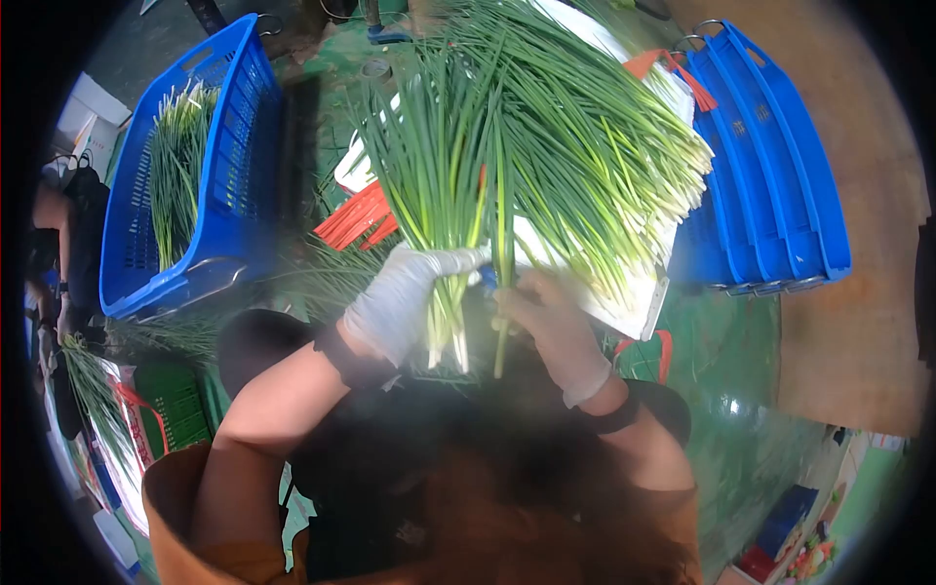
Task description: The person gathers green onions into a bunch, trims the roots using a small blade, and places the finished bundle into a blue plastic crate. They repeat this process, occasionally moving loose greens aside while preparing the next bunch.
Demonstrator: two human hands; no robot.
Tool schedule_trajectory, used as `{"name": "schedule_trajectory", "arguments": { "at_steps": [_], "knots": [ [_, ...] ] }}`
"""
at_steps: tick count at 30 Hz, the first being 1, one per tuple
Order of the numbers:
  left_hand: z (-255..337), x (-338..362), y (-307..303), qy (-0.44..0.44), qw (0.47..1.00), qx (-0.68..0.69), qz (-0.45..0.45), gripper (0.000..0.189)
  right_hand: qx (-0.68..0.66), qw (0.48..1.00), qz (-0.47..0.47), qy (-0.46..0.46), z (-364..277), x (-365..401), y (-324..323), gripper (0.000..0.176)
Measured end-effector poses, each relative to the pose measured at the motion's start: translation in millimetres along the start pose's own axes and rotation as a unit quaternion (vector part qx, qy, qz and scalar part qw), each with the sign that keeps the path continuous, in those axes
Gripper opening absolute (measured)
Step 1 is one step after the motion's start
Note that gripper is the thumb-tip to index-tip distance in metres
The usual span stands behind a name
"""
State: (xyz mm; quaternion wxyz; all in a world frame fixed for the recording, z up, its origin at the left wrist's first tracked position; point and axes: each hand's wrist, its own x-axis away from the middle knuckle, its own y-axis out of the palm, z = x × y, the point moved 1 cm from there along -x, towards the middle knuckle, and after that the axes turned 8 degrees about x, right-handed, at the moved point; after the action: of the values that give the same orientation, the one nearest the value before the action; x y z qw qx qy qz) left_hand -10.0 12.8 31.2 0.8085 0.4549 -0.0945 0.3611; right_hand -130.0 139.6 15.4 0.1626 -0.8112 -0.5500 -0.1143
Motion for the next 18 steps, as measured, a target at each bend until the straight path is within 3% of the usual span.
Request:
{"name": "schedule_trajectory", "arguments": {
  "at_steps": [1, 3, 5, 6, 7, 9, 15, 17, 18],
  "knots": [
    [8, 0, 2, -0.006, 1.000, 0.016, 0.000, 0.024, -0.055, 0.998, 0.007, 0.018, -1, 2, 0, 0.022],
    [11, -6, -7, -0.025, 0.999, 0.033, 0.005, 0.025, -0.049, 0.999, 0.002, 0.005, 1, 2, 1, 0.023],
    [4, -6, -11, -0.015, 0.997, 0.047, -0.056, 0.027, -0.016, 1.000, 0.000, -0.009, -2, 3, 3, 0.024],
    [-1, -6, -13, -0.047, 0.999, 0.009, -0.016, 0.030, -0.018, 1.000, -0.009, 0.005, -4, 3, 2, 0.025],
    [-7, -2, -10, -0.062, 0.997, 0.035, -0.038, 0.033, -0.017, 1.000, -0.006, 0.007, -1, 1, 2, 0.025],
    [-18, -3, -11, -0.054, 0.997, 0.025, -0.055, 0.034, 0.075, 0.993, 0.008, -0.095, 5, -3, 4, 0.027],
    [-2, -4, -9, -0.030, 0.999, 0.014, 0.015, 0.032, 0.064, 0.997, -0.040, -0.036, -2, 3, 3, 0.027],
    [9, -14, -19, 0.006, 0.999, 0.050, 0.002, 0.026, 0.231, 0.928, -0.292, -0.008, -8, 9, -2, 0.027],
    [23, -12, -18, 0.027, 0.998, 0.049, 0.032, 0.026, 0.319, 0.860, -0.385, -0.099, 8, 10, -3, 0.030]
  ]
}}
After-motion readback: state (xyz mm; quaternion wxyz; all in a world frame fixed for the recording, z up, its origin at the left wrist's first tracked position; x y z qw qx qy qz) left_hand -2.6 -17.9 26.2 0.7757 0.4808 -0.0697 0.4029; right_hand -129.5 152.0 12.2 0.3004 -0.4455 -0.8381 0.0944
